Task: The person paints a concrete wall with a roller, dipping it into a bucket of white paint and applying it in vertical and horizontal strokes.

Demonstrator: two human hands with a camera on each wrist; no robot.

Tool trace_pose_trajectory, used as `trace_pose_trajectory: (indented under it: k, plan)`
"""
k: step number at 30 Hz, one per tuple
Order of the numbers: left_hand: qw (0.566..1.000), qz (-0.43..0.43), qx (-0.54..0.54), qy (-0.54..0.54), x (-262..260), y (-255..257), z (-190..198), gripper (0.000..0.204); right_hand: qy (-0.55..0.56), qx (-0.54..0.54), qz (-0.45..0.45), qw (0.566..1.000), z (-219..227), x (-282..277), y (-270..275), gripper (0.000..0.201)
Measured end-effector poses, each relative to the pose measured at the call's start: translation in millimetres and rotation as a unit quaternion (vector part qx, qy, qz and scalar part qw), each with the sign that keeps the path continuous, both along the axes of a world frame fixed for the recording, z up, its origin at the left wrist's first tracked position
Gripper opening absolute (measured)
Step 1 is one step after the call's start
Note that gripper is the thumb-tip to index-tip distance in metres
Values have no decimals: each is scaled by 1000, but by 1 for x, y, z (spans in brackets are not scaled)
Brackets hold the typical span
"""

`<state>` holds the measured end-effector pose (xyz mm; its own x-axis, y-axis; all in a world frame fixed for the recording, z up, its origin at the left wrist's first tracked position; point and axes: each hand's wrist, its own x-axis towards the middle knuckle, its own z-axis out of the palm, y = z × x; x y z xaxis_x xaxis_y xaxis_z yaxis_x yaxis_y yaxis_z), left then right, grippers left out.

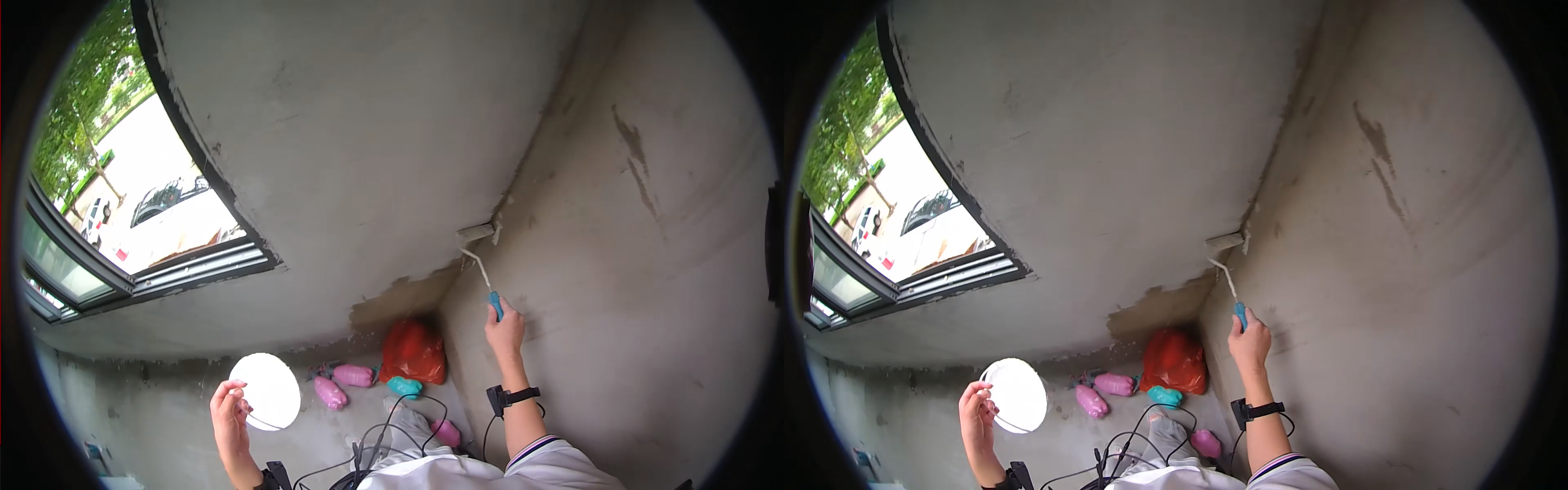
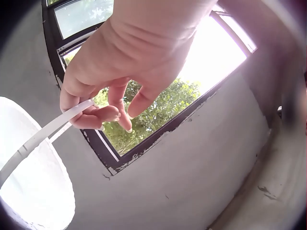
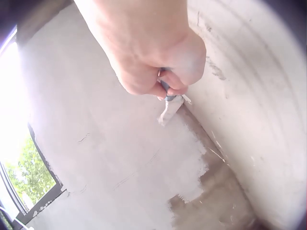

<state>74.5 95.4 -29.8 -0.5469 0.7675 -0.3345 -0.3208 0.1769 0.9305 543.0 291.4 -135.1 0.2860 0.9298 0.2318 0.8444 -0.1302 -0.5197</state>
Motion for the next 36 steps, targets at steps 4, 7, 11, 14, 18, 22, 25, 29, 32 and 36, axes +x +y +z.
trace_pose_trajectory:
  k: [4,7,11,14,18,22,25,29,32,36]
  plan:
    - [997,-67,18,20,42,11,47,12,-24,18,14,999,-3,-5,-2,25]
    - [995,-90,29,44,67,17,80,15,-33,26,-5,999,-3,-11,-1,25]
    - [976,-117,95,154,87,23,114,34,-56,38,12,998,-14,-3,2,28]
    - [974,-96,144,150,94,28,118,60,-45,16,12,999,-5,-6,3,28]
    - [971,-90,169,144,97,38,116,75,-20,31,7,999,-11,-4,4,27]
    - [960,-117,198,160,98,47,117,77,-7,33,0,999,-16,-2,5,28]
    - [940,-161,240,181,97,45,124,78,7,26,-10,1000,-15,2,6,29]
    - [912,-218,271,219,83,43,132,82,12,12,-28,999,-8,-4,3,29]
    - [909,-212,261,247,84,41,141,80,20,14,-27,999,0,-13,3,29]
    - [965,-12,153,213,81,34,133,33,22,22,-29,999,-4,-12,2,29]
